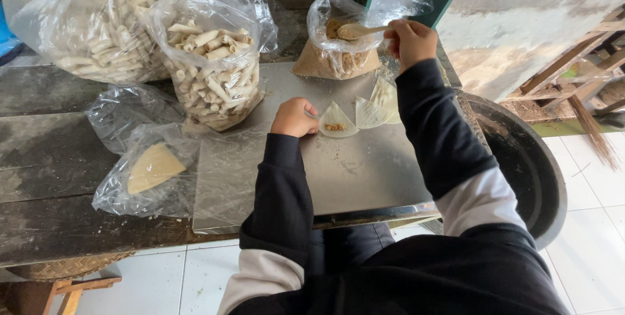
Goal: The person repeatedly scoops a brown filling onto triangular wrappers, folds them into rolls, and places the finished rolls into a plastic bag. The process is continuous and repetitive throughout the clip.
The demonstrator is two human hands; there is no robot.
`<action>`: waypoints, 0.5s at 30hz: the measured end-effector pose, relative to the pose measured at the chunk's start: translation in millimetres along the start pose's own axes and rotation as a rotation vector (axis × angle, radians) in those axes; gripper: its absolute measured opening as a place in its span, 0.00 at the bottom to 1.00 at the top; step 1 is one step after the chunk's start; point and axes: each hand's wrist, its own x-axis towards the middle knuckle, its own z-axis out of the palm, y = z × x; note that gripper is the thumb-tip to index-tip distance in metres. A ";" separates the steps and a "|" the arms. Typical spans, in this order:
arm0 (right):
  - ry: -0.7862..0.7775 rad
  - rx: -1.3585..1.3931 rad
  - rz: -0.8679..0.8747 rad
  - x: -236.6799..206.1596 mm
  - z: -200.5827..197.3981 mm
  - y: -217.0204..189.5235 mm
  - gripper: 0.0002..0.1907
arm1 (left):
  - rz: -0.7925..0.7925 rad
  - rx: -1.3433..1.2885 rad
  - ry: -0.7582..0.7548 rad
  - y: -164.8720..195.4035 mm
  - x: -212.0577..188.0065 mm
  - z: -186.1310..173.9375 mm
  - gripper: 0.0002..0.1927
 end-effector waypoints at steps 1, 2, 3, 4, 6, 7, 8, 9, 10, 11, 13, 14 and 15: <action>-0.023 0.009 0.016 -7.6 -5.5 2.6 0.10 | 0.000 -0.024 -0.002 -1.5 0.7 0.7 0.10; -0.047 0.018 0.032 -17.3 -10.6 6.6 0.10 | 0.001 -0.047 -0.004 -3.1 1.1 0.7 0.10; -0.070 0.028 0.047 -27.2 -16.9 11.3 0.09 | 0.002 -0.069 -0.005 -4.0 2.2 1.8 0.10; -0.079 -0.044 0.063 -39.5 -22.7 17.7 0.10 | 0.003 -0.078 -0.005 -5.0 2.7 2.4 0.10; -0.104 -0.169 0.079 -64.0 -30.4 32.1 0.11 | 0.007 -0.097 -0.001 -6.5 3.3 2.9 0.10; -0.119 -0.222 0.079 -74.4 -33.4 39.8 0.11 | -0.003 -0.085 -0.003 -6.8 3.3 3.6 0.10; -0.144 -0.230 0.105 -83.4 -36.1 46.3 0.11 | -0.013 -0.074 -0.005 -6.9 3.3 3.6 0.10; -0.170 -0.237 0.129 -91.5 -37.4 52.4 0.11 | -0.022 -0.062 -0.006 -6.8 3.2 3.3 0.10; -0.195 -0.244 0.155 -99.3 -38.7 57.3 0.11 | -0.020 -0.058 -0.011 -6.9 2.7 2.6 0.11; -0.223 -0.261 0.115 -105.2 -41.3 60.4 0.11 | -0.018 -0.054 -0.015 -6.7 2.6 2.4 0.11; -0.279 -0.295 0.034 -115.6 -42.8 63.6 0.11 | -0.013 -0.065 -0.019 -6.5 2.6 1.1 0.11; -0.292 -0.306 -0.019 -121.2 -41.7 64.1 0.11 | -0.009 -0.078 -0.020 -6.6 2.5 0.2 0.11; -0.303 -0.317 -0.072 -126.4 -41.1 63.5 0.10 | -0.006 -0.092 -0.021 -6.4 2.8 0.1 0.12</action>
